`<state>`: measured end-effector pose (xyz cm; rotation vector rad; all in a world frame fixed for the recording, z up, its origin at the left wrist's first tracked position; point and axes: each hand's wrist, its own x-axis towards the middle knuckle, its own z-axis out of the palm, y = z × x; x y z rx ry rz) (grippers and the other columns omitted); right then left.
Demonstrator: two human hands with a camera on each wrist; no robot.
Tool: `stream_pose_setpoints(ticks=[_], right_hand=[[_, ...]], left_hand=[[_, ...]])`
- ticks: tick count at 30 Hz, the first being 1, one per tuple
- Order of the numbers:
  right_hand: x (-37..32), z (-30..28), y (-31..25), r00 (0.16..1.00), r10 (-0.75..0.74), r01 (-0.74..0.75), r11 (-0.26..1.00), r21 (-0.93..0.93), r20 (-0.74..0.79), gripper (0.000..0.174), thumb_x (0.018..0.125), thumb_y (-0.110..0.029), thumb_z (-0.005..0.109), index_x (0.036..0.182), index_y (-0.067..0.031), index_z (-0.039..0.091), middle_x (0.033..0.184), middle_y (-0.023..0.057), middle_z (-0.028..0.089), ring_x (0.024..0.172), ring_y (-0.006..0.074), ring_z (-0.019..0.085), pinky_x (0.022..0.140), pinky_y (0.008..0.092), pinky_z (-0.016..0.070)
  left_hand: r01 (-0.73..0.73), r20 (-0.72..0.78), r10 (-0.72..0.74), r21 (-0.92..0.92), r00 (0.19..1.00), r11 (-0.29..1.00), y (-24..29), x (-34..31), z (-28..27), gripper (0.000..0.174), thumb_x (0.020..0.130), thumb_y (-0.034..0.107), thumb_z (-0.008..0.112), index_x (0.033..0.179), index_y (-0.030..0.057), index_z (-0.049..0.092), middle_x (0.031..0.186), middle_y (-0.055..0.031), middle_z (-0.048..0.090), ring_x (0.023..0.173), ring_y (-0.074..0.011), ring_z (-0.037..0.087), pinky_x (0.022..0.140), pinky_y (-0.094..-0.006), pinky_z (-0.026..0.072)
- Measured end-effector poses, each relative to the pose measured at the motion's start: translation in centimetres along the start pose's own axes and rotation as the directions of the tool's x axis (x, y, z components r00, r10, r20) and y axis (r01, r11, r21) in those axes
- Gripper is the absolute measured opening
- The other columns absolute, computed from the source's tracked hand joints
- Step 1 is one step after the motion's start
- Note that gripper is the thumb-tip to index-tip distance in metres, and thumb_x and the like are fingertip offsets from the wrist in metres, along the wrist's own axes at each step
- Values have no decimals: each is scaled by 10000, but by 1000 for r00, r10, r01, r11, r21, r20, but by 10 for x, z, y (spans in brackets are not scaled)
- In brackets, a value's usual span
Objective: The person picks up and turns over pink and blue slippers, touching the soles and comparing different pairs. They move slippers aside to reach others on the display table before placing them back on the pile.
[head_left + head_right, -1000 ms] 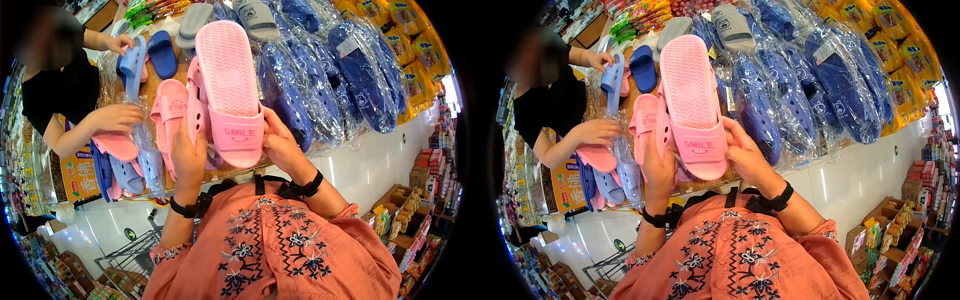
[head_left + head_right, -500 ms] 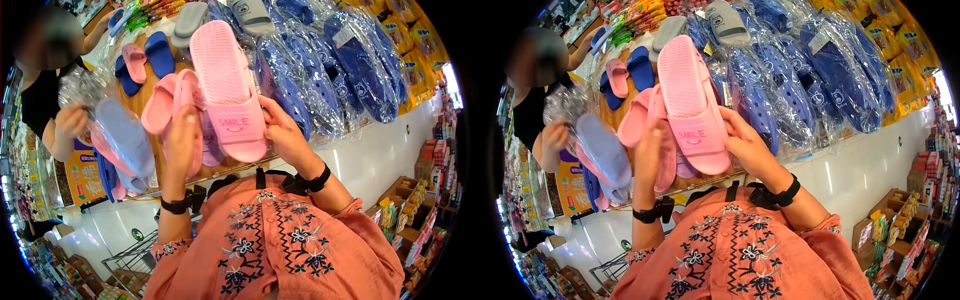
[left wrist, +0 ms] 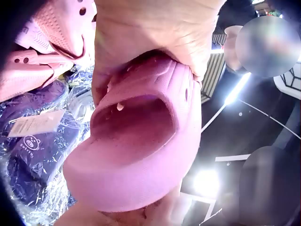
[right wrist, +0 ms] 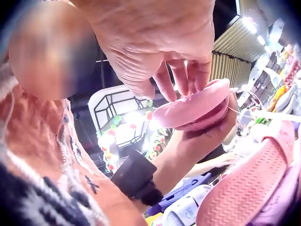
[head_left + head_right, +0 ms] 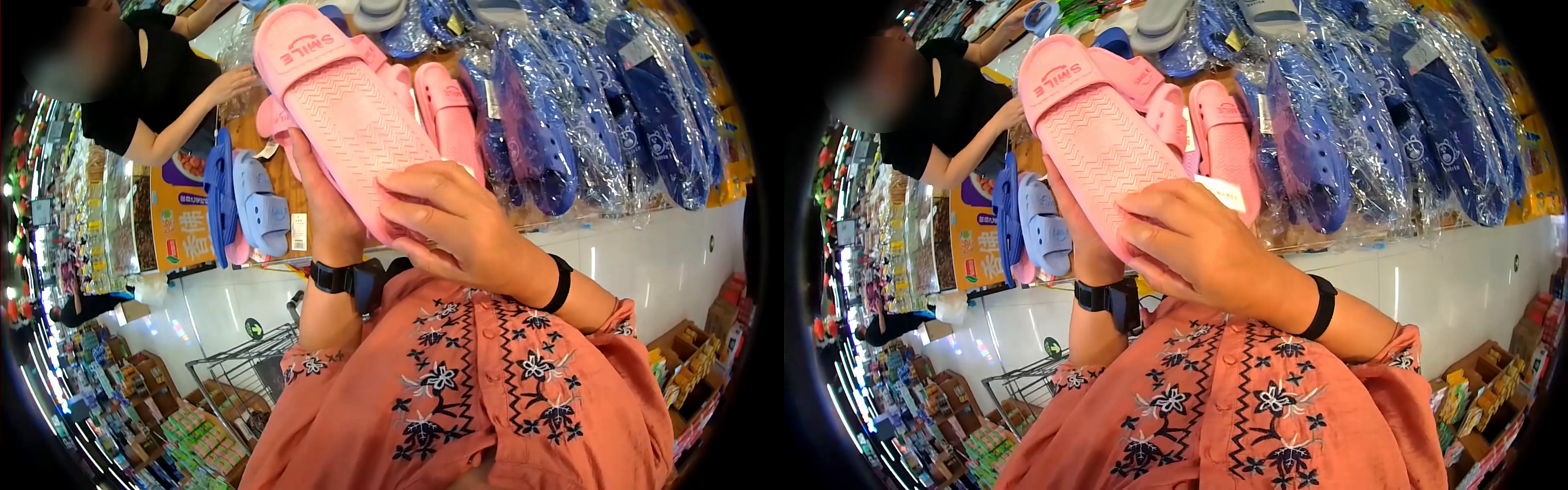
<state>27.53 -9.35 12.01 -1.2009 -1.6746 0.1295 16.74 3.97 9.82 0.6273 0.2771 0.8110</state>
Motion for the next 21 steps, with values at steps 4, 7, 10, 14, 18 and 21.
stream_pose_setpoints(ticks=[4,7,10,14,18,21], right_hand=[[1,4,1,1000,-24,23,998,55,18,298,774,-44,786,1041,6,663,1103,127,652,1004,326,632,867,414,536],[1,6,0,999,-33,31,997,67,29,280,779,-34,778,1033,7,669,1080,129,660,990,326,637,871,410,535],[2,7,-2,998,-30,25,996,83,55,275,786,-28,769,1040,8,669,1085,129,663,995,325,636,878,407,533],[2,9,-2,997,-34,28,995,97,63,270,794,-29,761,1047,8,671,1092,129,666,998,324,638,883,407,533],[3,10,-2,997,-28,21,994,105,66,269,800,-32,759,1050,8,669,1096,131,670,1000,321,641,885,408,532],[2,9,0,995,-28,17,994,109,97,293,798,-15,754,1080,14,678,1151,146,676,1019,327,653,885,407,542]], left_hand=[[-32,-2,32,23,999,999,-2,1,-32,804,1023,682,261,1583,107,302,1562,-122,426,1413,-306,450,1176,-449,370],[-58,-37,58,10,998,998,-1,-1,-36,801,1024,685,257,1580,111,308,1553,-119,438,1396,-299,468,1159,-444,391],[-58,-45,57,-5,997,998,1,-3,-34,798,1025,687,254,1577,114,314,1543,-115,450,1379,-292,486,1142,-439,411],[-48,-50,46,-21,998,999,2,-5,-34,794,1026,690,249,1573,119,323,1530,-110,466,1357,-282,510,1120,-433,438],[-37,-54,36,-26,998,999,3,-6,-36,790,1028,693,243,1569,124,331,1517,-105,482,1335,-272,534,1097,-427,466],[-38,-64,36,-32,997,999,3,-6,-37,788,1029,695,240,1566,128,338,1507,-101,494,1318,-265,552,1080,-422,486]])
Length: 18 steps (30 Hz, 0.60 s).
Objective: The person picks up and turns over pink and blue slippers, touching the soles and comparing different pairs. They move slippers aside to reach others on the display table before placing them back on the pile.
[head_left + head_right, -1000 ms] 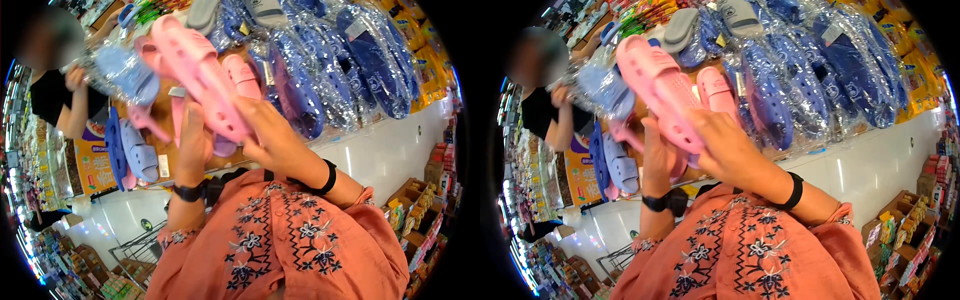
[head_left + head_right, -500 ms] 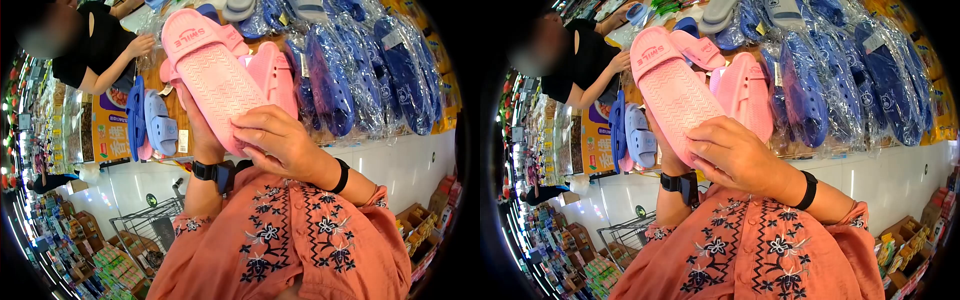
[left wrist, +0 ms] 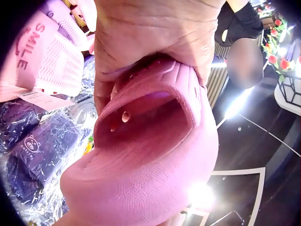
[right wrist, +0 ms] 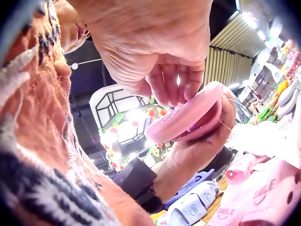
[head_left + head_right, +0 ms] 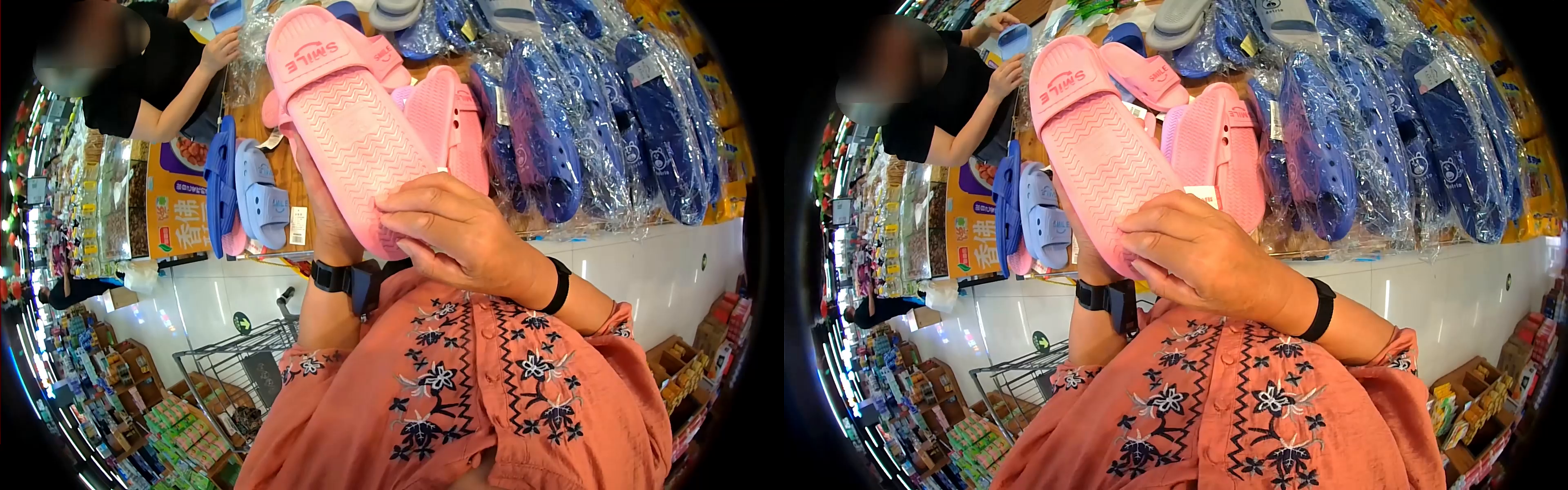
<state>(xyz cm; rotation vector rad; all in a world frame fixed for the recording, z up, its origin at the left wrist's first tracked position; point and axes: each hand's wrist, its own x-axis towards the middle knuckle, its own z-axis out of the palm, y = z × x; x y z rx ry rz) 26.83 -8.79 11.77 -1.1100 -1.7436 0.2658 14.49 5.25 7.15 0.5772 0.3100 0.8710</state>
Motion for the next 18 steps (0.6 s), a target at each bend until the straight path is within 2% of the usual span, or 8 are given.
stream_pose_setpoints(ticks=[4,7,9,11,14,16,17,18], right_hand=[[0,2,-1,999,24,-24,1000,9,21,295,802,0,743,1091,13,683,1168,143,687,1048,327,658,911,409,538],[0,1,5,999,-8,10,998,-62,42,423,790,-110,793,1161,14,630,1225,184,624,1132,377,593,985,462,488],[8,8,7,990,143,-140,970,-199,3,591,767,-207,819,1258,17,579,1318,249,543,1209,432,529,1045,493,442],[15,24,24,976,217,-206,938,-280,8,853,709,-349,843,1396,11,488,1436,352,392,1310,520,418,1124,524,370],[24,39,46,960,267,-250,953,-173,85,848,735,-308,829,1452,-17,484,1486,329,387,1355,484,414,1140,501,360],[37,36,39,952,249,-233,967,-105,179,826,739,-323,811,1436,-13,492,1415,314,463,1299,456,473,1121,493,378],[39,34,36,947,235,-228,972,-60,219,812,750,-346,802,1422,-5,498,1364,304,504,1258,446,508,1099,491,399],[44,29,33,941,217,-220,975,-19,259,800,760,-368,793,1407,4,504,1312,293,545,1218,436,543,1077,489,421]], left_hand=[[28,-4,-28,-44,1000,999,1,-2,-4,775,1033,685,252,1562,126,344,1503,-107,498,1319,-271,552,1083,-427,485],[30,-48,-31,-12,998,999,3,-6,-6,737,1039,634,308,1546,102,358,1488,-118,507,1320,-288,546,1090,-439,474],[-78,-106,88,94,990,993,7,-7,2,696,1040,563,378,1520,59,382,1465,-128,518,1317,-311,539,1104,-455,450],[-144,-182,151,49,972,988,11,-4,4,583,1046,461,474,1454,45,463,1415,-124,569,1272,-269,579,1085,-424,478],[-223,-237,226,42,945,974,20,6,-26,559,1039,454,485,1428,54,498,1405,-122,579,1272,-270,580,1081,-421,480],[-235,-254,235,30,938,972,39,0,-36,543,1034,435,500,1418,51,508,1398,-121,588,1272,-270,581,1080,-424,480],[-297,-273,333,165,902,940,45,-8,-40,528,1010,414,535,1399,56,531,1386,-121,600,1272,-273,582,1076,-442,481],[-320,-287,329,81,900,944,59,-7,-54,533,1001,415,547,1396,58,531,1383,-122,601,1273,-274,581,1079,-449,480]])
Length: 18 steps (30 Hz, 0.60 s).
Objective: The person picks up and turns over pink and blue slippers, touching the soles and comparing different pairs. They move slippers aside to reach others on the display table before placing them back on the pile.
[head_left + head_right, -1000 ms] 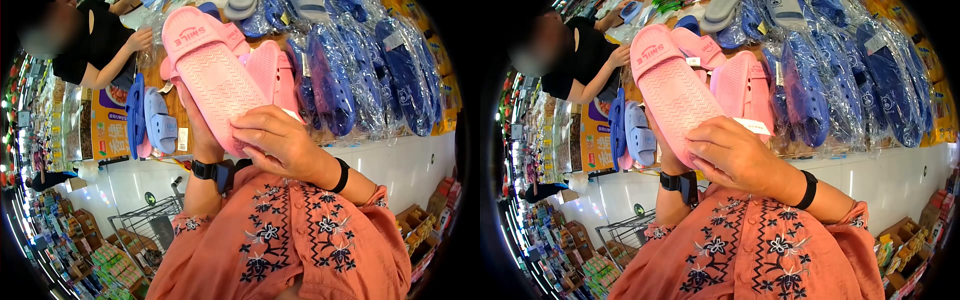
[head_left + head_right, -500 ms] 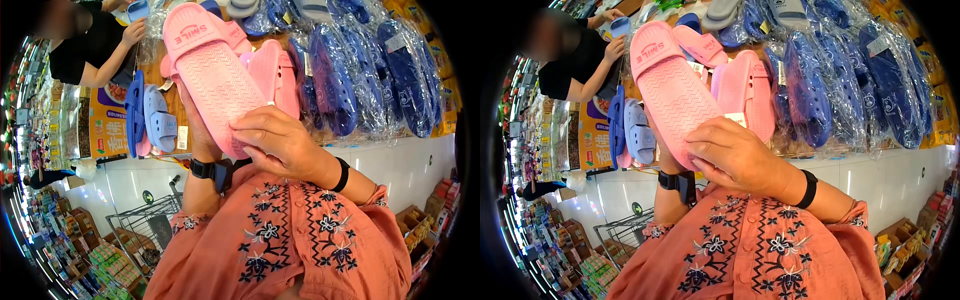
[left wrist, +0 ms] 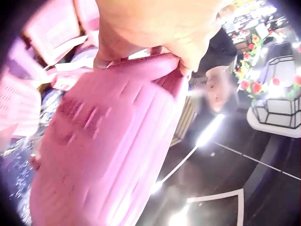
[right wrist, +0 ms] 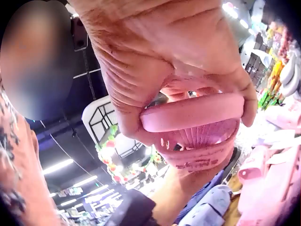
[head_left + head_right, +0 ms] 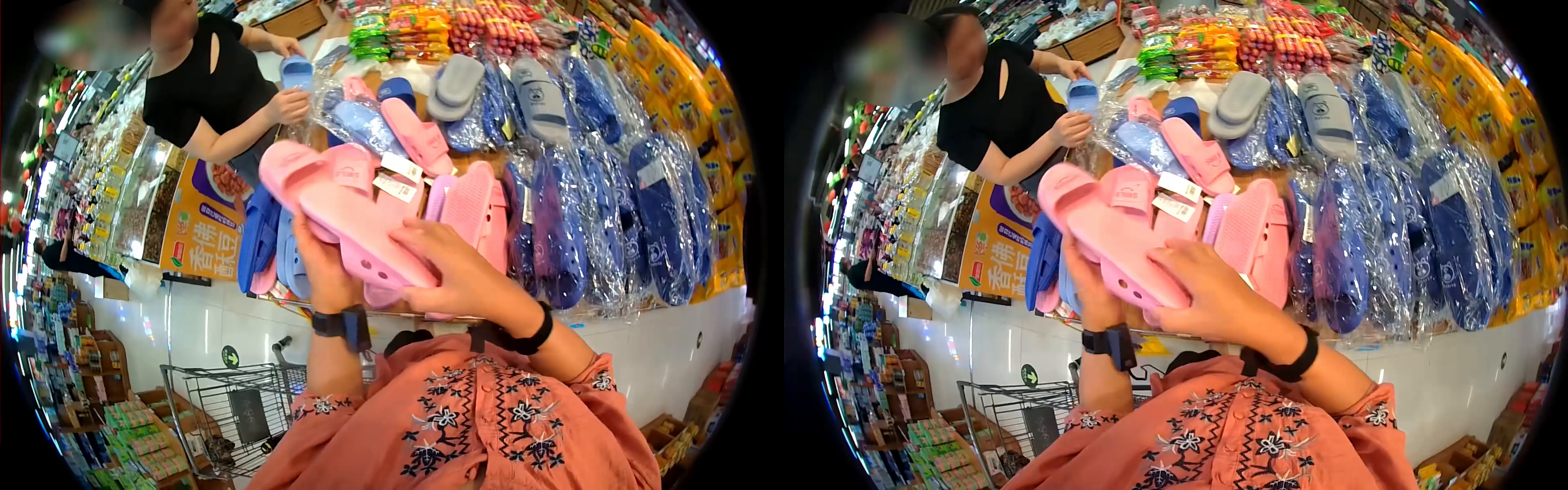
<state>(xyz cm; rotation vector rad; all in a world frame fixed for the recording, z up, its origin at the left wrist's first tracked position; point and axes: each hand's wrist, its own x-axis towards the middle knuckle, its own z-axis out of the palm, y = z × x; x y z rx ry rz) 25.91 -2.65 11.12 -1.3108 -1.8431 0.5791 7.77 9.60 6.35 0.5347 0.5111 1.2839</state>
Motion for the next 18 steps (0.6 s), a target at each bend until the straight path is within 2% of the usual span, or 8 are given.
stream_pose_setpoints(ticks=[2,3,4,6,7,10,11,18], right_hand=[[12,-23,-2,959,212,-281,809,516,190,708,856,-375,726,1424,-17,499,1320,226,588,1225,341,581,1025,453,481],[15,-30,6,935,259,-352,595,723,242,697,873,-386,708,1430,-24,495,1342,206,584,1234,322,580,1008,450,497],[22,-35,11,907,291,-392,325,861,303,687,890,-397,691,1436,-31,490,1363,185,579,1243,303,579,992,446,514],[48,-26,20,920,325,-234,3,972,220,664,916,-419,650,1448,-62,478,1389,159,567,1248,303,577,966,484,530],[61,-19,28,916,358,-132,-160,978,182,653,929,-430,629,1455,-77,472,1402,147,561,1250,303,576,953,503,538],[97,5,63,953,262,-70,-295,953,151,656,940,-467,614,1470,-111,461,1442,148,529,1287,349,548,986,576,506],[105,13,73,948,269,-79,-316,946,169,651,945,-466,608,1471,-114,457,1451,148,520,1291,356,543,977,593,504],[125,52,89,894,326,-178,-373,910,309,606,978,-469,549,1462,-115,457,1456,145,519,1273,351,554,950,623,514]], left_hand=[[9,-30,-15,-180,999,984,23,21,-33,544,982,418,570,1389,60,530,1378,-123,602,1277,-276,579,1084,-461,476],[-125,-171,103,-121,980,985,33,14,-20,583,960,440,589,1390,53,511,1353,-122,612,1239,-302,593,988,-476,523],[-129,-111,115,-130,987,983,41,15,-30,591,965,451,578,1401,60,499,1312,-141,624,1184,-305,614,932,-468,535],[-127,9,130,-145,991,981,61,13,-57,606,975,474,556,1422,72,476,1229,-180,647,1073,-310,655,820,-453,558],[-161,-101,151,-100,983,982,66,8,-53,656,958,516,548,1429,67,468,1212,-189,644,1026,-300,655,718,-425,542],[-97,31,102,-147,994,984,73,-7,-78,631,946,489,599,1438,113,480,1339,-170,595,1111,-336,618,777,-426,534],[-72,23,77,-169,997,983,72,-9,-88,658,951,502,591,1450,93,461,1331,-217,584,1102,-337,620,775,-427,535],[-7,-78,-6,-168,997,986,69,-34,-97,706,970,522,549,1485,60,408,1312,-258,580,1076,-326,625,746,-413,524]])
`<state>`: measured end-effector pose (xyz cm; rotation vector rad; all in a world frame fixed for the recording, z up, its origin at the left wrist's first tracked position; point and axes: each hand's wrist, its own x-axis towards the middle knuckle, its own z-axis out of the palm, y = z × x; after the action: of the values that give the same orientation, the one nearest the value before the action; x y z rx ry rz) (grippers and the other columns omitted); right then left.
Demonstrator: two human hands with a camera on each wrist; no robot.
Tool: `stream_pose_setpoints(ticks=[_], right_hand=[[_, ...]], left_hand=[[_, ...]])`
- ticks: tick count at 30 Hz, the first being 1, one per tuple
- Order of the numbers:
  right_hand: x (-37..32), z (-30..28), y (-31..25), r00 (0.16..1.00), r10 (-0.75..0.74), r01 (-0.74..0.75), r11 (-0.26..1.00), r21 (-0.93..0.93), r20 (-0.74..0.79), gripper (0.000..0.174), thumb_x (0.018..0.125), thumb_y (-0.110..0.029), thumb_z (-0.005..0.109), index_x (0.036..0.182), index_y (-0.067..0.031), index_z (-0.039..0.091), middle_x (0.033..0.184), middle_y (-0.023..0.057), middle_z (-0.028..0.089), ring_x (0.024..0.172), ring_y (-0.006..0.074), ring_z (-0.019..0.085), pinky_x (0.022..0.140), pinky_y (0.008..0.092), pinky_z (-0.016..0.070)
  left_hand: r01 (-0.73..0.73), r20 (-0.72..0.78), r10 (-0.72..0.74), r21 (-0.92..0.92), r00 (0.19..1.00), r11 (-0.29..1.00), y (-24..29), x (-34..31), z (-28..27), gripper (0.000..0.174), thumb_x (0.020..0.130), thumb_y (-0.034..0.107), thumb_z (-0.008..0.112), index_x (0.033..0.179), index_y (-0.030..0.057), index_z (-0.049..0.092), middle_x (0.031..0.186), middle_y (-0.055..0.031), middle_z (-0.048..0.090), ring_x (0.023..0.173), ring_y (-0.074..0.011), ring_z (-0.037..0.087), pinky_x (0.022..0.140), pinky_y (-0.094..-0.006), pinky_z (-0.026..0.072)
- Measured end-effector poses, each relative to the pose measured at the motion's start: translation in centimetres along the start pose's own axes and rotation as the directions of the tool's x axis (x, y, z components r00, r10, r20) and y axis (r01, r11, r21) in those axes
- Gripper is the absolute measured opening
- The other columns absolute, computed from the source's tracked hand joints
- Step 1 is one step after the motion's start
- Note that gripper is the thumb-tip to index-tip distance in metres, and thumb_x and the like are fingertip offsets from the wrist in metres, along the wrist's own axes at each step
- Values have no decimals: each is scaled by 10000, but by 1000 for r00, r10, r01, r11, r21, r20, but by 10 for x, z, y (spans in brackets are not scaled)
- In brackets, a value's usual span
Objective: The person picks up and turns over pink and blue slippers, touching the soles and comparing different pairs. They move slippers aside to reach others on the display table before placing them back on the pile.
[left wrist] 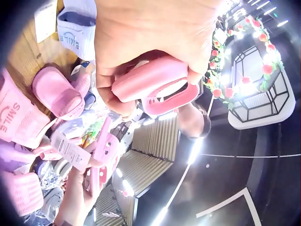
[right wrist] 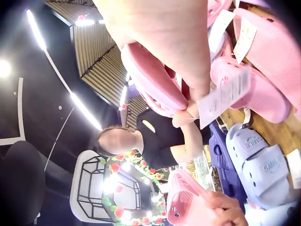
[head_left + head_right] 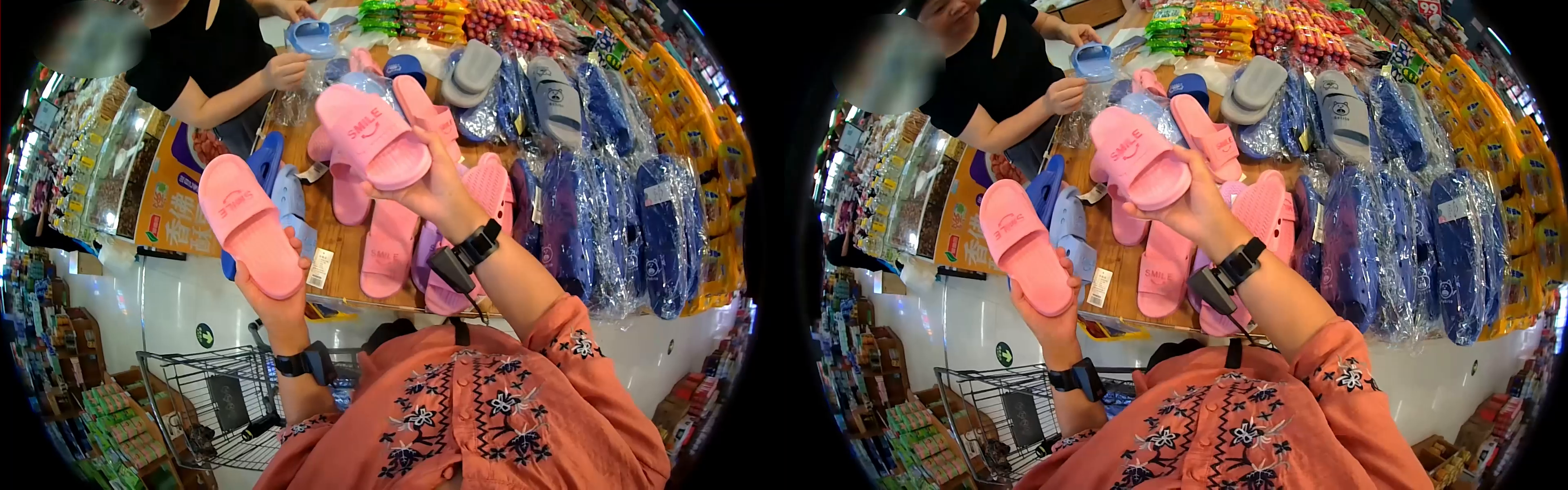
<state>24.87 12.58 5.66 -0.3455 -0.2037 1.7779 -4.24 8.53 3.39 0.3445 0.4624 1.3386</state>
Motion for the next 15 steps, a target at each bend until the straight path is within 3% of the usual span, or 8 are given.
stream_pose_setpoints(ticks=[7,10,15], right_hand=[[21,-14,20,995,89,-90,996,-9,-44,589,988,-500,516,1447,-131,487,1386,138,585,1202,344,617,978,635,518],[34,-21,23,992,125,-125,991,42,-9,584,993,-447,538,1481,-136,452,1495,136,495,1333,367,521,1018,676,465],[61,-22,32,998,64,-65,996,-56,-27,552,986,-470,561,1453,-196,454,1438,125,528,1257,349,573,973,675,492]], left_hand=[[28,-12,-27,64,1000,998,2,1,-10,714,969,534,537,1491,64,403,1292,-255,593,1061,-314,624,731,-402,514],[55,2,-55,73,998,996,-1,4,-12,718,963,534,547,1491,68,405,1296,-252,593,1054,-312,622,730,-407,509],[93,-48,-91,53,995,994,-5,7,-12,743,948,542,559,1488,54,407,1297,-244,594,1040,-314,624,723,-413,516]])
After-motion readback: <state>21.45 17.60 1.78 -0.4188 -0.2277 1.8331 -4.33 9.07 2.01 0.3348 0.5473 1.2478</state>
